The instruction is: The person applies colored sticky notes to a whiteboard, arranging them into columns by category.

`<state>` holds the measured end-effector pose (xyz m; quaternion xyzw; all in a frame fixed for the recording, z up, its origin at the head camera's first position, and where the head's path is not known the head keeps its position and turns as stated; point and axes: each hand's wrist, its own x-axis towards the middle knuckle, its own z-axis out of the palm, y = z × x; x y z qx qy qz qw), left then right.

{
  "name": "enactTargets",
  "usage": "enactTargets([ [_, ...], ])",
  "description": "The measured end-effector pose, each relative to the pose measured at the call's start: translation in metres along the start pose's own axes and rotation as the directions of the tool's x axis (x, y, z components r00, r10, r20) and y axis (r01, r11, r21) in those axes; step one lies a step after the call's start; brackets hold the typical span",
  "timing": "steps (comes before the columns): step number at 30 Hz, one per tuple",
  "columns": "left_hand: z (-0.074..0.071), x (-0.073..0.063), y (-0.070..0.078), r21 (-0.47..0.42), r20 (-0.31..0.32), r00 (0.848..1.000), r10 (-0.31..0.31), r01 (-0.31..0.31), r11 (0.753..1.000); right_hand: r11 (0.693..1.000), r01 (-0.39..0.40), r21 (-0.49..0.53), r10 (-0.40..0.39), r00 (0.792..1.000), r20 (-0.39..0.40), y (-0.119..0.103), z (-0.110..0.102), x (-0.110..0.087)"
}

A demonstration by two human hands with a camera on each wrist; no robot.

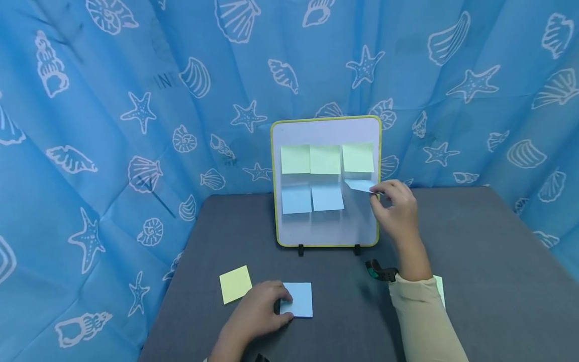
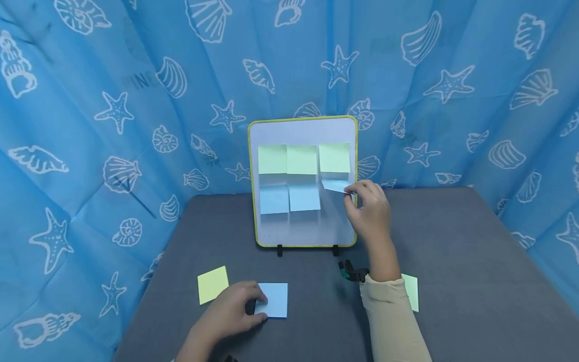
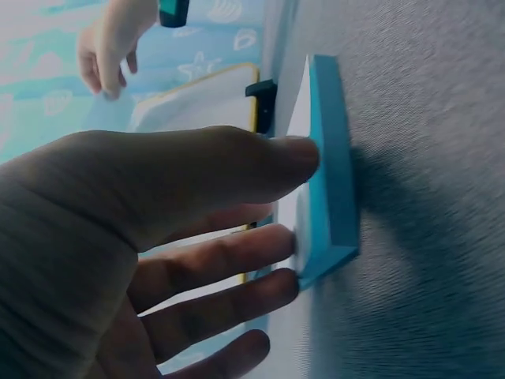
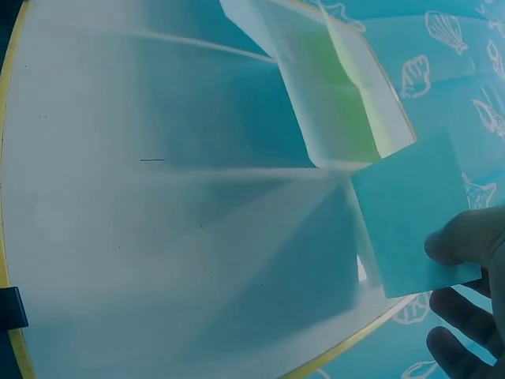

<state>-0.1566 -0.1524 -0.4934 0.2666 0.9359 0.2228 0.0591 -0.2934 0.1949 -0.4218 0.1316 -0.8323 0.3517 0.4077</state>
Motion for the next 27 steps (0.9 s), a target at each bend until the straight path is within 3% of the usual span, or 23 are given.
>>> enactTargets([
  [5,-0.008,0.004,0.001,0.009,0.032,0.999,0.022,-0.022,1.0,1.0,0.002,-0.01,-0.002,1.0,0.031,0.0,0.0,0.0],
  [9,-0.013,0.01,0.006,-0.02,0.059,0.998,-0.035,0.036,0.999,1.0,-0.001,0.001,0.001,0.999,0.051,0.001,0.001,0.001],
  [14,-0.017,0.021,0.012,-0.011,-0.015,0.998,-0.066,0.065,0.998,1.0,0.003,0.002,-0.003,0.998,0.068,0.002,0.002,0.0],
  [17,-0.019,0.028,0.015,-0.016,-0.07,0.997,-0.037,0.036,0.999,1.0,0.005,0.006,-0.005,0.997,0.078,0.003,0.003,0.0],
  [21,-0.024,0.039,0.022,-0.038,-0.119,0.992,0.041,-0.046,0.998,1.0,-0.002,0.006,0.002,0.996,0.084,0.004,0.003,0.0],
  [27,-0.035,0.059,0.037,-0.076,-0.163,0.973,0.161,-0.175,0.982,1.0,-0.008,0.004,0.008,0.995,0.095,0.006,0.002,-0.001],
])
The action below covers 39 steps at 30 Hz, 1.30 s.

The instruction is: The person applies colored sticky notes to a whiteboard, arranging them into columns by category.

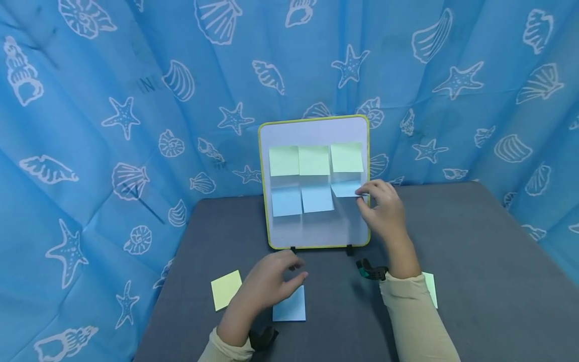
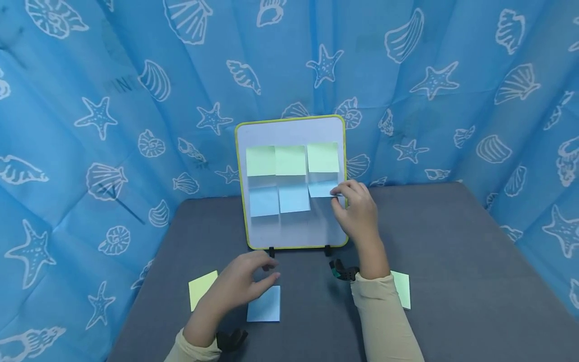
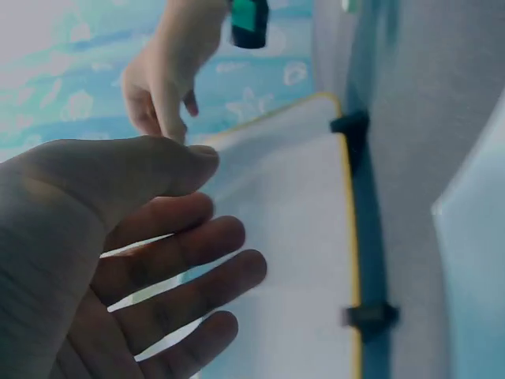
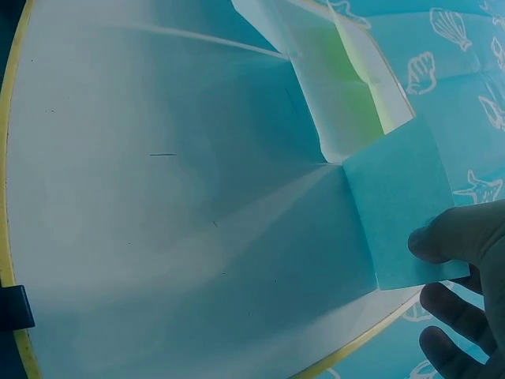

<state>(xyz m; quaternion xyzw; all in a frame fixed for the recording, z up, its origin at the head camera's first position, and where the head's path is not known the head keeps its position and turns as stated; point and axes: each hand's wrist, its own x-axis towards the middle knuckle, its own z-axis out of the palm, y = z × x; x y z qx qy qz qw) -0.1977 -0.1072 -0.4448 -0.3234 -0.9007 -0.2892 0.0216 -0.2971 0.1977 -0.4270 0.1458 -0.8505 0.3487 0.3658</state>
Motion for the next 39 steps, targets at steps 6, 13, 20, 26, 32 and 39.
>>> enactTargets([
  [6,-0.013,0.029,0.012,-0.008,-0.127,0.99,0.054,-0.056,0.998,1.0,-0.008,0.002,0.008,1.0,0.016,0.001,0.001,-0.001],
  [13,-0.021,0.068,0.025,0.047,-0.219,0.961,0.167,-0.16,0.986,1.0,-0.018,0.001,0.018,1.0,0.02,0.002,0.001,-0.001],
  [20,-0.017,0.101,0.032,0.093,-0.23,0.956,0.179,-0.162,0.982,0.999,-0.032,-0.009,0.032,0.999,0.042,0.004,0.001,-0.002],
  [26,-0.002,0.129,0.03,0.167,-0.177,0.976,0.13,-0.1,0.981,1.0,-0.025,-0.013,0.026,0.998,0.063,0.006,-0.001,-0.002],
  [32,0.014,0.148,0.026,0.225,-0.149,0.986,0.073,-0.038,0.974,0.999,-0.028,-0.024,0.03,0.996,0.082,0.005,-0.001,-0.001],
  [39,0.024,0.153,0.019,0.257,-0.139,0.99,0.038,-0.001,0.966,0.999,-0.028,-0.032,0.031,0.995,0.098,0.005,-0.002,-0.002],
])
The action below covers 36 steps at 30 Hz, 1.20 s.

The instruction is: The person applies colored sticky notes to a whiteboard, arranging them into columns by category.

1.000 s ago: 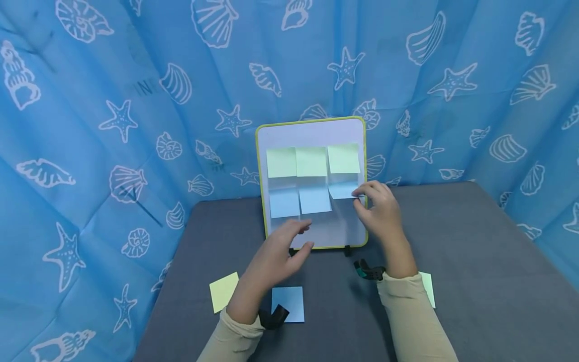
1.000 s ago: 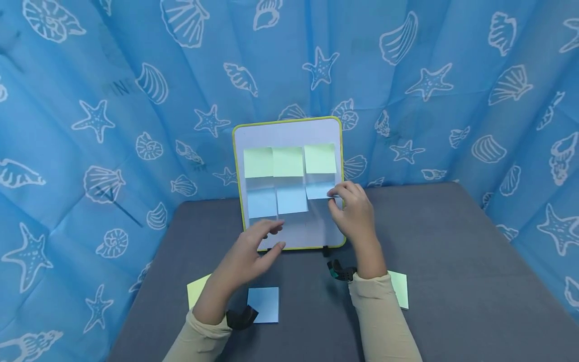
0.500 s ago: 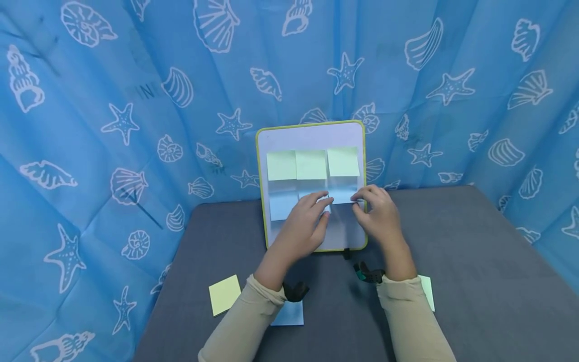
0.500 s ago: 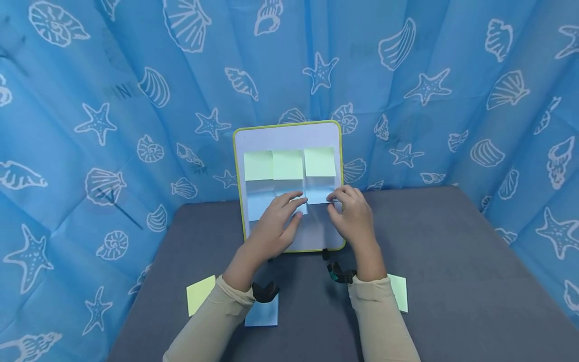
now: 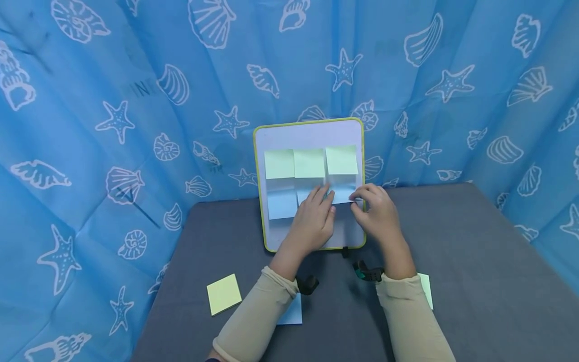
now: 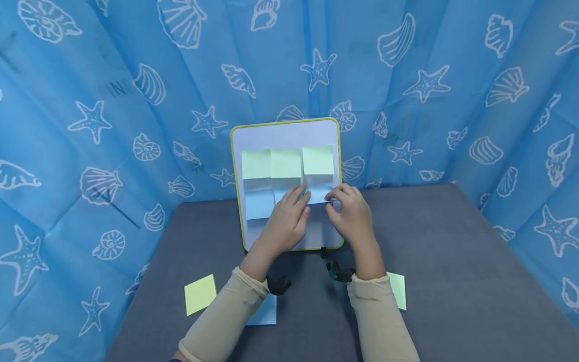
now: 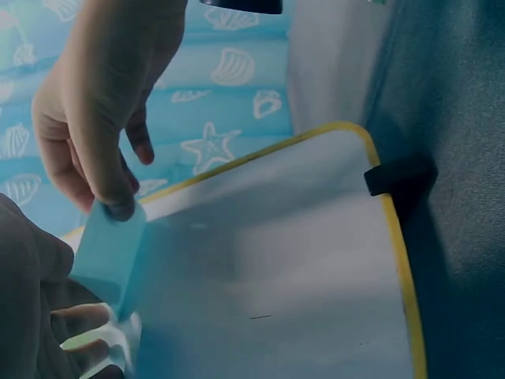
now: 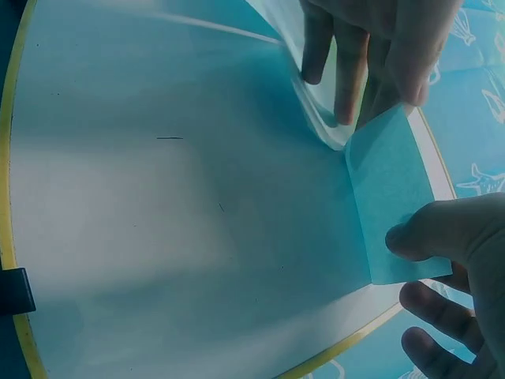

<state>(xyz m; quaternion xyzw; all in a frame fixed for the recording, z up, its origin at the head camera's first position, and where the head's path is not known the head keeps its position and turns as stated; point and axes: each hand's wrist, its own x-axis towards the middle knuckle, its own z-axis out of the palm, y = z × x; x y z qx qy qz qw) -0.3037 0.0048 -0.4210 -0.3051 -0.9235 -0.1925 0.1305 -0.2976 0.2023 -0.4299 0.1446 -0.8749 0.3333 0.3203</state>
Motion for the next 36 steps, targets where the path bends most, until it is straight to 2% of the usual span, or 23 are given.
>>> enactTargets([
  [8,0.009,-0.001,-0.001,0.024,-0.004,1.0,-0.017,0.017,1.0,1.0,-0.018,-0.02,0.018,0.999,0.032,0.0,0.0,-0.001],
  [15,0.015,-0.003,-0.002,0.067,0.036,0.999,-0.036,0.034,0.997,0.999,-0.041,-0.035,0.044,0.995,0.091,-0.001,0.001,-0.002],
  [24,0.019,-0.006,-0.002,0.135,0.095,0.994,-0.05,0.037,0.99,0.986,-0.12,-0.113,0.141,0.97,0.198,-0.003,0.004,-0.002],
  [36,0.021,-0.01,-0.005,0.199,0.081,0.996,-0.032,0.016,0.98,0.981,-0.095,-0.17,0.135,0.96,0.244,-0.009,0.012,-0.002],
])
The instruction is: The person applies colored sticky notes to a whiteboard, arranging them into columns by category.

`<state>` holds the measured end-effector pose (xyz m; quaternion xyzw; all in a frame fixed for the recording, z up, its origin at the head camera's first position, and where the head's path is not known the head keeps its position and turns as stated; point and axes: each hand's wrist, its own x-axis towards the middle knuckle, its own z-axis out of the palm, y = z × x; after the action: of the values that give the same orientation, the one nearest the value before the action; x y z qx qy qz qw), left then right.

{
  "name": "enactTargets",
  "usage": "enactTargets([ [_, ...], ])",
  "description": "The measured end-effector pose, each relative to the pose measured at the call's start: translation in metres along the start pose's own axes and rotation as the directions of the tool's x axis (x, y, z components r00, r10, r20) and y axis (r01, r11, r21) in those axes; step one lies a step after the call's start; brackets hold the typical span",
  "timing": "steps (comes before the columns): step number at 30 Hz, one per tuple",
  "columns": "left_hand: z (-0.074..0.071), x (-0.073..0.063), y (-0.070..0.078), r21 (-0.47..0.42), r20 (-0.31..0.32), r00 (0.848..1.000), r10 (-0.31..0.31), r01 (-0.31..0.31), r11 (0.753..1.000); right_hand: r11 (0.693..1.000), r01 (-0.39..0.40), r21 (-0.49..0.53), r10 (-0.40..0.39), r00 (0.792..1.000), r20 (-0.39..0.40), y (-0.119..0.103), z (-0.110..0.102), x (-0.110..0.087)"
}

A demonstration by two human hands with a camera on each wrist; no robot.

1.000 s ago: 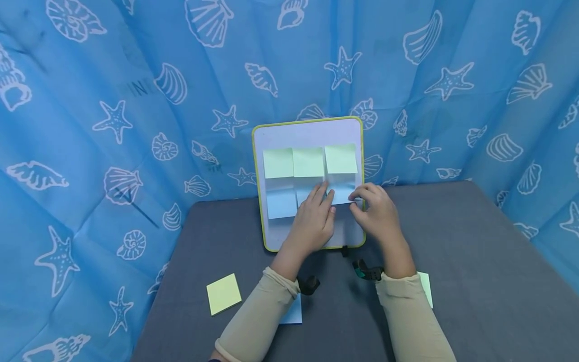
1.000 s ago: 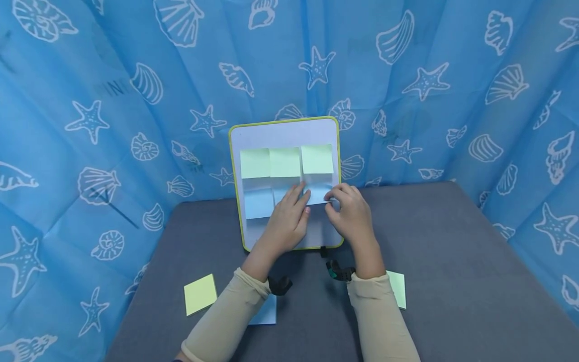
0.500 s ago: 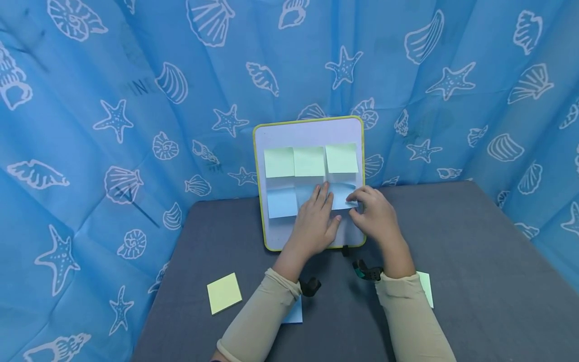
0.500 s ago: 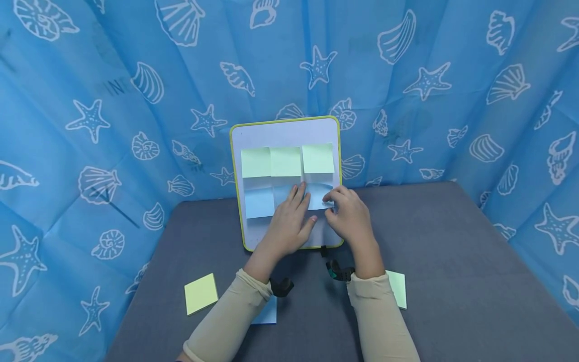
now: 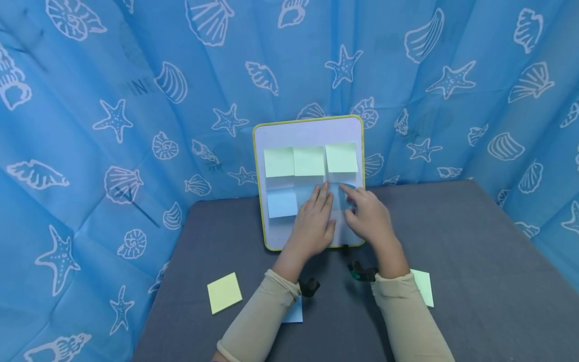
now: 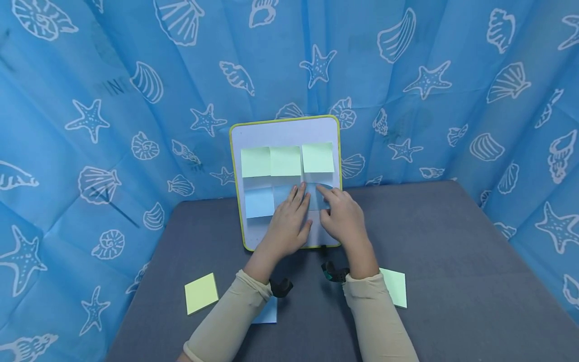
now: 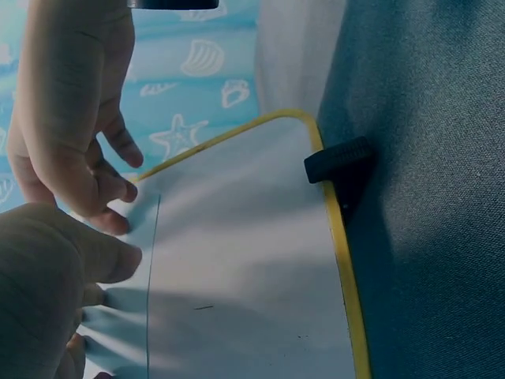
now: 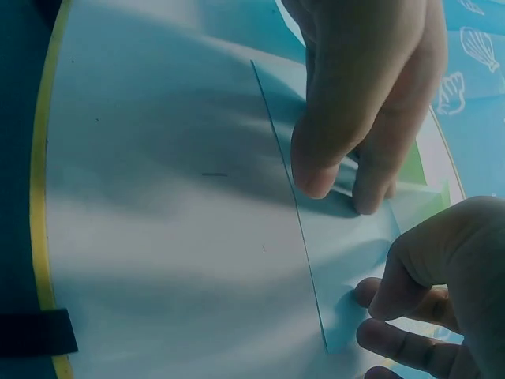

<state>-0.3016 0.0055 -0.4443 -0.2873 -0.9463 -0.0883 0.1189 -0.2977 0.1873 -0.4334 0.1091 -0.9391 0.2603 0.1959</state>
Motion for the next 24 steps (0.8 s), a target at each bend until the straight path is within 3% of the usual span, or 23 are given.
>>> enactTargets([
  [7,0.0,0.0,-0.001,0.064,-0.003,1.0,0.009,-0.008,0.998,0.999,0.042,-0.008,-0.041,0.998,0.042,-0.003,0.006,0.001],
  [24,0.005,-0.003,-0.004,0.094,-0.029,0.999,0.031,-0.029,0.995,0.999,0.02,-0.042,-0.017,0.997,0.072,-0.009,0.016,0.001],
])
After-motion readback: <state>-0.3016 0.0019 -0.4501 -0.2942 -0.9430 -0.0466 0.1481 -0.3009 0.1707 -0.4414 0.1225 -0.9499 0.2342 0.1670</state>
